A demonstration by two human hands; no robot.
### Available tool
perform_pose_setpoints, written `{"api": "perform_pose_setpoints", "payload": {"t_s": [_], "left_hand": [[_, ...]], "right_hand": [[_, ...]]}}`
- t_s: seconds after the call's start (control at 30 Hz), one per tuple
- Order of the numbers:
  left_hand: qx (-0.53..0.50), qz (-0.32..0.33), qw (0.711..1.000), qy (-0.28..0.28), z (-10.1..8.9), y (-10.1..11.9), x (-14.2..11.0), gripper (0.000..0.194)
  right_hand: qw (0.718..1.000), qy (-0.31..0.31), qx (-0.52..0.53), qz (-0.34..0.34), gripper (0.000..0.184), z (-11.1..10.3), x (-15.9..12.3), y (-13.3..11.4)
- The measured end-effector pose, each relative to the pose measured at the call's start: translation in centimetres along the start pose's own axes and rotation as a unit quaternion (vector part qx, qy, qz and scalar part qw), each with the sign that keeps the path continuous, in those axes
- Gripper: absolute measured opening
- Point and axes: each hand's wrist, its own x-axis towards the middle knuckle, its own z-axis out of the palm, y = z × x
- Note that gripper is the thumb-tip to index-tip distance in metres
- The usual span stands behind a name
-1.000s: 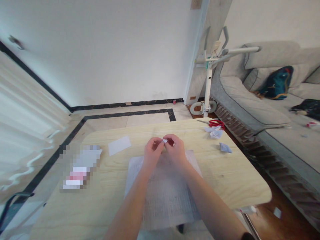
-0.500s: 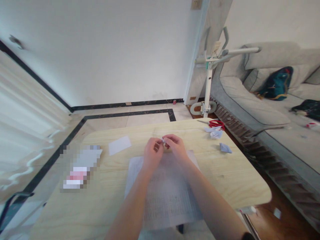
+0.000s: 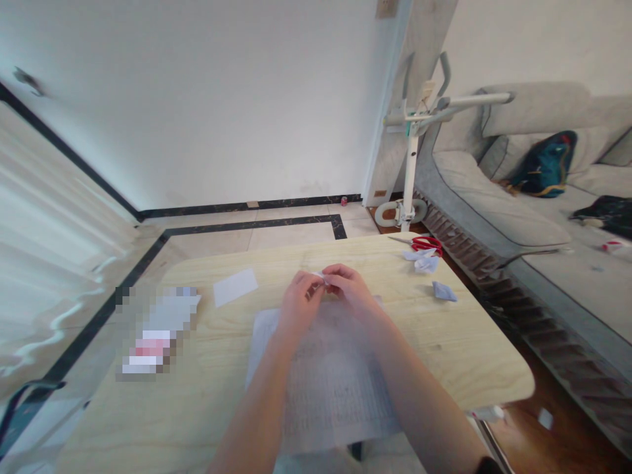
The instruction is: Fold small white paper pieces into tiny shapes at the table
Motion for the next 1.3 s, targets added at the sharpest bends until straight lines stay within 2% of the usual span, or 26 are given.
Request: {"api": "perform_pose_setpoints", "payload": {"t_s": [0.17, 0.37, 0.57, 0.8, 1.03, 1.3], "left_hand": [[0.013, 0.013, 0.999, -0.03, -0.3, 0.2, 0.1, 0.009], [0.004, 0.018, 0.999, -0.038, -0.1, 0.3, 0.1, 0.008], [0.002, 0.017, 0.998, -0.054, -0.2, 0.4, 0.0, 0.008], [0.015, 0.021, 0.997, -0.07, -0.3, 0.5, -0.1, 0.009], [0.062, 0.036, 0.993, -0.093, -0.4, 0.4, -0.2, 0.012], [0.056, 0.039, 0.993, -0.091, -0.5, 0.7, -0.2, 0.013]], "right_hand": [[0.999, -0.016, -0.036, 0.025, 0.016, -0.8, 0.2, -0.2], [0.998, -0.017, -0.051, 0.028, 0.018, -1.3, 0.1, -0.6], [0.994, -0.081, -0.068, 0.039, 0.025, -1.8, 0.0, -1.1], [0.991, -0.108, -0.075, 0.03, 0.031, -2.6, 0.1, -1.2], [0.99, -0.1, -0.089, 0.04, 0.036, -2.7, 0.1, -1.2], [0.989, -0.083, -0.114, 0.033, 0.039, -2.4, -0.1, -1.5]]}}
